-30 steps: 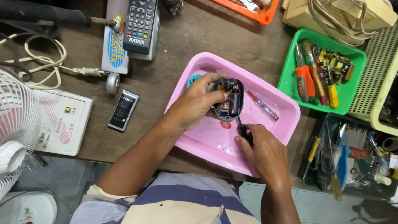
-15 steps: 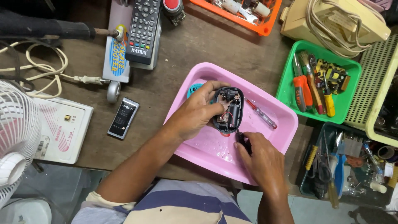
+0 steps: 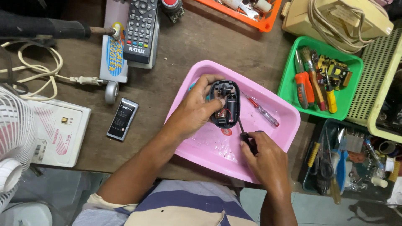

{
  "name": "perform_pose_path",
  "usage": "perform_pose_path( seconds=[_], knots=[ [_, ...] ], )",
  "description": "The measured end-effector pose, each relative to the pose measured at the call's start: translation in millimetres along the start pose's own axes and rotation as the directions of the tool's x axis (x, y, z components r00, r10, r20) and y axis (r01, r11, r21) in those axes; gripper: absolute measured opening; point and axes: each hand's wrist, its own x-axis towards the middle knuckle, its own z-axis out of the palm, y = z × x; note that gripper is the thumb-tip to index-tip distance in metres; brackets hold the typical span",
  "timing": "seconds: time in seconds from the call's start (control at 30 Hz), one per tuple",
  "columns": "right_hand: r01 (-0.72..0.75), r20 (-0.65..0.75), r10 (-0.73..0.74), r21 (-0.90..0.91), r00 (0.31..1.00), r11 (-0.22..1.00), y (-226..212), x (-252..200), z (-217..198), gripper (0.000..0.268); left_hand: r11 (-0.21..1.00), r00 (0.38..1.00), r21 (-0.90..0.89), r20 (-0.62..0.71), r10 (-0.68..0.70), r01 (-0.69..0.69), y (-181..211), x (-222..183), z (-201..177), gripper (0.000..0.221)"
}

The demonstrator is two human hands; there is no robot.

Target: Disassembling a computer mouse to inspect the internal circuitry and components.

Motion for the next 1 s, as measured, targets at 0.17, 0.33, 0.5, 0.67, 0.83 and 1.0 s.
perform_pose_path(
  seconds=[0.17, 0.33, 0.5, 0.67, 0.83, 1.0],
  knots=[
    [0.014, 0.002, -0.014, -0.038, 1.000, 0.999, -7, 2, -9, 0.040, 0.999, 0.999, -0.005, -0.013, -0.037, 0.037, 5, 1, 0, 0.049],
    [0.239, -0.437, -0.236, -0.048, 0.868, 0.970, 27, 21, -12, 0.022, 0.990, 0.996, 0.110, 0.035, 0.079, -0.082, -2, -1, -6, 0.063],
    [0.233, -0.476, -0.338, -0.265, 0.812, 0.935, 36, 43, -9, 0.026, 0.986, 0.998, 0.160, 0.035, 0.048, -0.053, -3, 1, -7, 0.056],
    [0.267, -0.480, -0.354, -0.241, 0.802, 0.933, 43, 53, 1, 0.022, 0.989, 1.000, 0.146, 0.016, 0.020, -0.023, -19, 8, -13, 0.053],
    [0.264, -0.437, -0.310, -0.164, 0.844, 0.951, 36, 31, -18, 0.022, 0.981, 1.000, 0.192, -0.015, 0.005, -0.002, -12, 5, -9, 0.051],
    [-0.020, -0.194, 0.033, 0.071, 0.980, 0.997, 12, -8, -51, 0.032, 0.931, 0.998, 0.365, -0.064, 0.000, 0.023, 13, -8, 3, 0.047]
  ],
)
